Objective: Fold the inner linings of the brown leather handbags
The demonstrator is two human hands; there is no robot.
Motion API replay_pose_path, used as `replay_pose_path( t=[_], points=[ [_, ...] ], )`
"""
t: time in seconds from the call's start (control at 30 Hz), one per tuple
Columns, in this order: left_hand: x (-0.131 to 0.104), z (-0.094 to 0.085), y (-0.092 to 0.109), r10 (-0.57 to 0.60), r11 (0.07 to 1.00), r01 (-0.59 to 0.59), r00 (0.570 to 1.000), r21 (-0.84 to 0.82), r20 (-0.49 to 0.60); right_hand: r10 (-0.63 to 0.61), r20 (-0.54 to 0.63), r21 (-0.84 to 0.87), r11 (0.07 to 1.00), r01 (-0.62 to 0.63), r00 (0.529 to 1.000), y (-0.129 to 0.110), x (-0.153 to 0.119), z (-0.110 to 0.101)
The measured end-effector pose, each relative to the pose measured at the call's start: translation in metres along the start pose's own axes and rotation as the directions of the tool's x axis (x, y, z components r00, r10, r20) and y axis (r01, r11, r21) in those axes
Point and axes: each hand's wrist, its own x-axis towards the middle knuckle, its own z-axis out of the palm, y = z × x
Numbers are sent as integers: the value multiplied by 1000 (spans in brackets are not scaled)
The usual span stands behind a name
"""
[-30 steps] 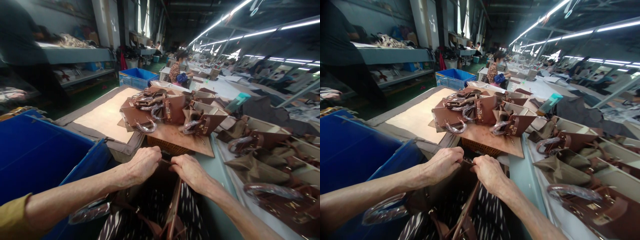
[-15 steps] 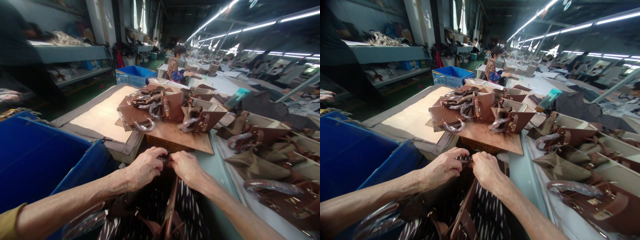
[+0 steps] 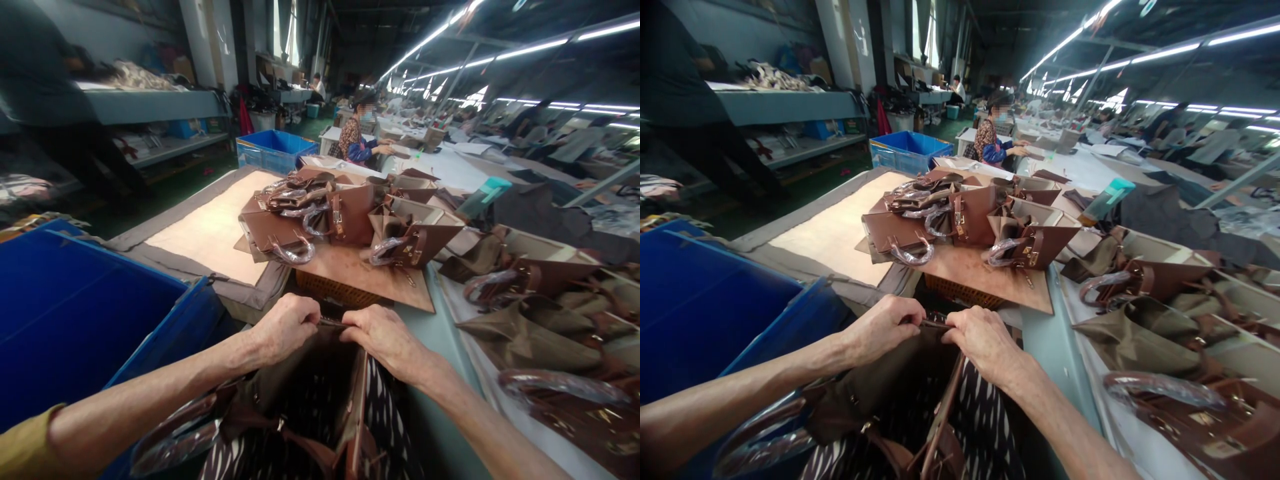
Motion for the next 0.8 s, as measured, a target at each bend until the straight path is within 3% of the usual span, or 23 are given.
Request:
replay_pose_path(
  t=[0.2,0.57,0.8],
  points=[
    [1,3,2,21,1000,-20,1000,9,-4,-79,-31,-103,992,75,996,-7,7,4],
    [3,2,1,-19,1000,19,1000,13,-22,-103,-99,94,989,112,990,3,15,16],
    [5,1,1,-28,1000,28,999,2,-20,-113,-126,74,990,123,986,2,17,18]
  ],
)
